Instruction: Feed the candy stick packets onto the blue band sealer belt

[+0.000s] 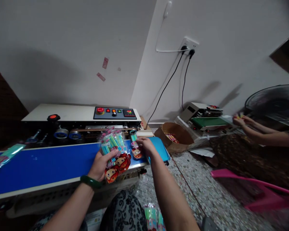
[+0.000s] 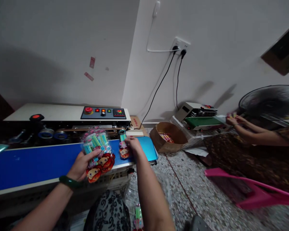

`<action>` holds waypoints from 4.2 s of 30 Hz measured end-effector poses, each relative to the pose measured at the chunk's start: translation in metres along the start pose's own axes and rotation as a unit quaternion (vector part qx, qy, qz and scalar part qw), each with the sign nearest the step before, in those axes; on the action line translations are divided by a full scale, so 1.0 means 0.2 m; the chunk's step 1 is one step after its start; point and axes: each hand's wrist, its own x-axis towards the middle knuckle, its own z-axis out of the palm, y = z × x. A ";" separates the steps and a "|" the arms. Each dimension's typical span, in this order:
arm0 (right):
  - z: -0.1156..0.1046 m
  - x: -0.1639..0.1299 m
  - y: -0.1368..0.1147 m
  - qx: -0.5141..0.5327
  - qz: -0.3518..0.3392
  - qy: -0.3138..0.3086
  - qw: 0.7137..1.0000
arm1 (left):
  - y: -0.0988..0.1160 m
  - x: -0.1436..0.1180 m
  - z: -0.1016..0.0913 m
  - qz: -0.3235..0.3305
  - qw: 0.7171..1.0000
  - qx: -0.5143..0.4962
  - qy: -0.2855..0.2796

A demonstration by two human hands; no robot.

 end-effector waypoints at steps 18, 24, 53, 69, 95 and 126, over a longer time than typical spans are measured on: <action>0.24 -0.40 0.03 0.103 -0.178 -0.012 0.978 | -0.06 -0.01 0.05 0.025 1.000 0.016 -0.001; 0.25 -0.42 0.08 0.146 -0.196 0.041 0.969 | -0.06 -0.01 0.06 0.006 1.000 -0.015 -0.004; -0.10 -0.04 0.07 0.063 0.031 0.059 0.996 | 0.03 -0.01 0.03 -0.026 0.998 -0.044 0.026; -0.01 0.00 0.02 0.036 0.007 0.002 0.999 | 0.03 0.00 -0.01 -0.033 0.999 -0.038 0.021; 0.09 -0.27 0.03 0.225 -0.035 -0.045 0.973 | -0.03 0.02 0.02 -0.026 0.999 -0.003 0.029; 0.22 -0.35 0.08 0.084 -0.186 0.037 0.978 | -0.08 0.02 0.04 -0.001 1.000 -0.002 -0.017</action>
